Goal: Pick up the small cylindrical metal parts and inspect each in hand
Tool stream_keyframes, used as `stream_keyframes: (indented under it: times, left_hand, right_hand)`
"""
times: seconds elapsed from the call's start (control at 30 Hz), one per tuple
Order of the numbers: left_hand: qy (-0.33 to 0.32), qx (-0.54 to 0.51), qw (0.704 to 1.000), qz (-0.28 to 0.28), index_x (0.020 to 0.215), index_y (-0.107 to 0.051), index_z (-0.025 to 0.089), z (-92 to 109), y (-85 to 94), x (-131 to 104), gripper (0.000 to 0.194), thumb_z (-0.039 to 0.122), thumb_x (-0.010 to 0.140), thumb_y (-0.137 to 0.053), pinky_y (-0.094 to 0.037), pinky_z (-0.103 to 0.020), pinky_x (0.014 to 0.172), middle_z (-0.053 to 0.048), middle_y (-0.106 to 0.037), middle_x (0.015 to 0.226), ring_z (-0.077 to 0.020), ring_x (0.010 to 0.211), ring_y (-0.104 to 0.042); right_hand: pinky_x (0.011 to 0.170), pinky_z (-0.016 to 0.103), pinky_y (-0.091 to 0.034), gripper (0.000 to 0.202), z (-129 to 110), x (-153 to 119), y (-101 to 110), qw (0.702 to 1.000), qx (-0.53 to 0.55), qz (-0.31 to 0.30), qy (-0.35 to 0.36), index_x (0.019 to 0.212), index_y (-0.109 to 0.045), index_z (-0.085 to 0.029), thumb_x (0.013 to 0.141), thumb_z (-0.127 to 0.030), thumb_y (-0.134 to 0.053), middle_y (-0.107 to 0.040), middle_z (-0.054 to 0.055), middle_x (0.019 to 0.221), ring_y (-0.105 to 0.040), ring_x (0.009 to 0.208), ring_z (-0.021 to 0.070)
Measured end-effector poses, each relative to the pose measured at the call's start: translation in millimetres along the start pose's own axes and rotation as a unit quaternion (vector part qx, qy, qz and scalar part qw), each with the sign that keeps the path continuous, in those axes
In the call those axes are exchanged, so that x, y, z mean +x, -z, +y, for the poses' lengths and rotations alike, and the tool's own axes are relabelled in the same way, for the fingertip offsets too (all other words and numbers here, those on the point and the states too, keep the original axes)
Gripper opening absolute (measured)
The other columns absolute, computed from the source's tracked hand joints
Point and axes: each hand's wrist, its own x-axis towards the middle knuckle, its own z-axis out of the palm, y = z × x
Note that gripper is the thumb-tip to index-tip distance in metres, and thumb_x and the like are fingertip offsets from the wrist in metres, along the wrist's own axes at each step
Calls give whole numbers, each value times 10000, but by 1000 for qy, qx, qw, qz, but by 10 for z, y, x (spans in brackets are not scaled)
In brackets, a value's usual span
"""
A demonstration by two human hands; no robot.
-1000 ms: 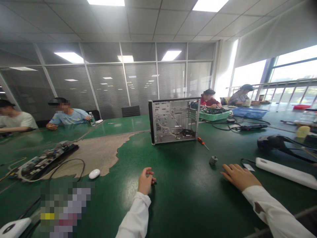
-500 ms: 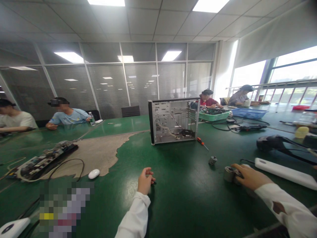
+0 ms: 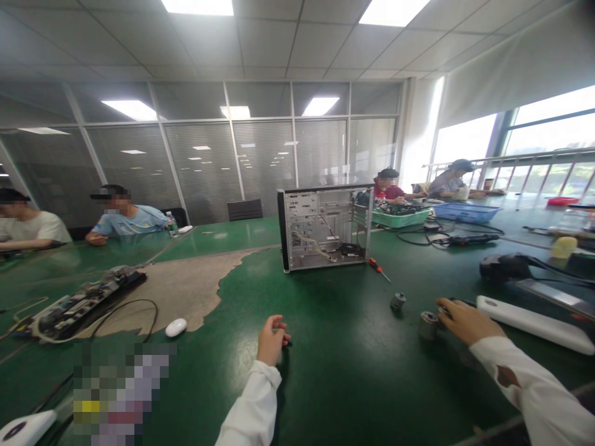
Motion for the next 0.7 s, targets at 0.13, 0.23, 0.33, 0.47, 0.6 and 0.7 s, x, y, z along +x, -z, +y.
stream_keyframes:
  times: [0.13, 0.23, 0.33, 0.47, 0.6, 0.7]
  left_hand:
    - [-3, 0, 1000, -1, 911, -451, 133, -12, 1, 8, 318, -17, 643, -365, -407, -145, 394, -2, -516, 730, -46, 453, -537]
    - [-4, 0, 1000, 0, 908, -456, 134, -17, 0, 9, 314, -11, 643, -371, -408, -147, 396, -6, -519, 738, -48, 454, -540]
    - [-2, 3, 1000, 0, 906, -459, 135, -17, -2, 8, 318, -12, 638, -374, -404, -143, 395, -8, -520, 742, -48, 459, -541]
    - [-4, 3, 1000, -4, 906, -451, 130, -17, -6, 11, 310, -6, 643, -364, -402, -153, 395, -9, -508, 747, -49, 454, -537]
    - [-5, 1, 1000, -8, 905, -447, 131, -35, -8, 21, 305, 3, 640, -368, -406, -164, 402, -8, -505, 743, -53, 456, -536]
    - [-6, -5, 1000, -6, 909, -449, 132, -46, -3, 23, 315, 7, 630, -373, -408, -167, 408, -6, -506, 741, -56, 463, -536]
  right_hand:
    - [625, 346, -402, 362, 8, 13, 25, 999, -22, 32, 33, 1024, -527, -164, 780, -284, -289, -587, 139, 885, -582, 737, 243]
    - [617, 358, -395, 374, -19, -5, 128, 995, -49, 78, 44, 1067, -495, -147, 792, -278, -278, -574, 166, 906, -572, 749, 253]
    - [638, 365, -394, 371, -139, -42, 309, 984, -76, 154, 48, 1089, -461, -134, 793, -285, -296, -554, 171, 957, -550, 806, 269]
    - [742, 361, -382, 351, -550, -149, 493, 972, -27, 210, 100, 1080, -437, -123, 785, -285, -338, -534, 147, 1007, -515, 891, 255]
    - [777, 321, -382, 331, -1266, -322, 424, 962, 110, 125, 216, 1078, -430, -148, 788, -290, -358, -543, 107, 1017, -516, 893, 203]
    - [762, 314, -381, 322, -1870, -430, 280, 944, 182, 46, 272, 1076, -436, -166, 772, -258, -380, -559, 91, 993, -518, 902, 197]
